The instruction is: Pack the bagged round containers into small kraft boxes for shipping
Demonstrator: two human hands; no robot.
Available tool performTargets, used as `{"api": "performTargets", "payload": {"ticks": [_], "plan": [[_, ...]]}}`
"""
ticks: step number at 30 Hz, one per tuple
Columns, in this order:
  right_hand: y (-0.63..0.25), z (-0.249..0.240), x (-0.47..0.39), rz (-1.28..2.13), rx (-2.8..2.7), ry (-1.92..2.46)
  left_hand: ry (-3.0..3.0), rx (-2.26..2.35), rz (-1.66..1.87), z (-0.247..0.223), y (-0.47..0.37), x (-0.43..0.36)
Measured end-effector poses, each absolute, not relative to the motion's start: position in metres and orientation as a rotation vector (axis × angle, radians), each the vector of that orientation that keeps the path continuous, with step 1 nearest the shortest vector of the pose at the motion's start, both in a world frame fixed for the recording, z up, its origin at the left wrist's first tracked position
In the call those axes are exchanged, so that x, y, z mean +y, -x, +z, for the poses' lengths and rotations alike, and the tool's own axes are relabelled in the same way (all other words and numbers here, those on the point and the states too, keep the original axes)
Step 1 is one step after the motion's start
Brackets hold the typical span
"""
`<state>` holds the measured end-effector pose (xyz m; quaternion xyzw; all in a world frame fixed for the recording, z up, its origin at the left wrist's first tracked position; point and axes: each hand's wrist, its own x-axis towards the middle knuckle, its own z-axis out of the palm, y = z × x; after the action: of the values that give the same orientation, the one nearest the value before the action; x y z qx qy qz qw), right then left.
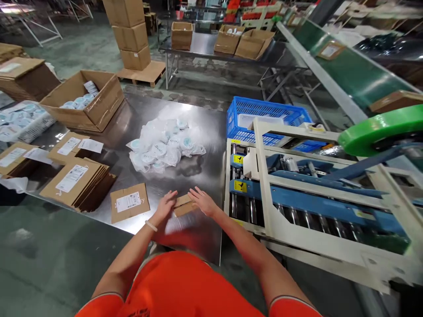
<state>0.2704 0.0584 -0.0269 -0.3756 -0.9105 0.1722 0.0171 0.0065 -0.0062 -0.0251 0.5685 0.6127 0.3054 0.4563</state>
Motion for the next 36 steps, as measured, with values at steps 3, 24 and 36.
{"api": "performTargets", "payload": {"ticks": [3,24,36], "plan": [[-0.279,-0.037,0.046,0.537,-2.834,1.254,-1.896,1.803,0.331,-0.023,-0.039,-0.017],[-0.317,-0.168,-0.025,0.118,-2.066,1.921,-2.474,0.997,0.376,-0.029,-0.278,0.256],[-0.323,-0.142,-0.006,0.224,-1.985,1.83,-1.922,1.412,0.696,-0.031,-0.103,0.106]]}}
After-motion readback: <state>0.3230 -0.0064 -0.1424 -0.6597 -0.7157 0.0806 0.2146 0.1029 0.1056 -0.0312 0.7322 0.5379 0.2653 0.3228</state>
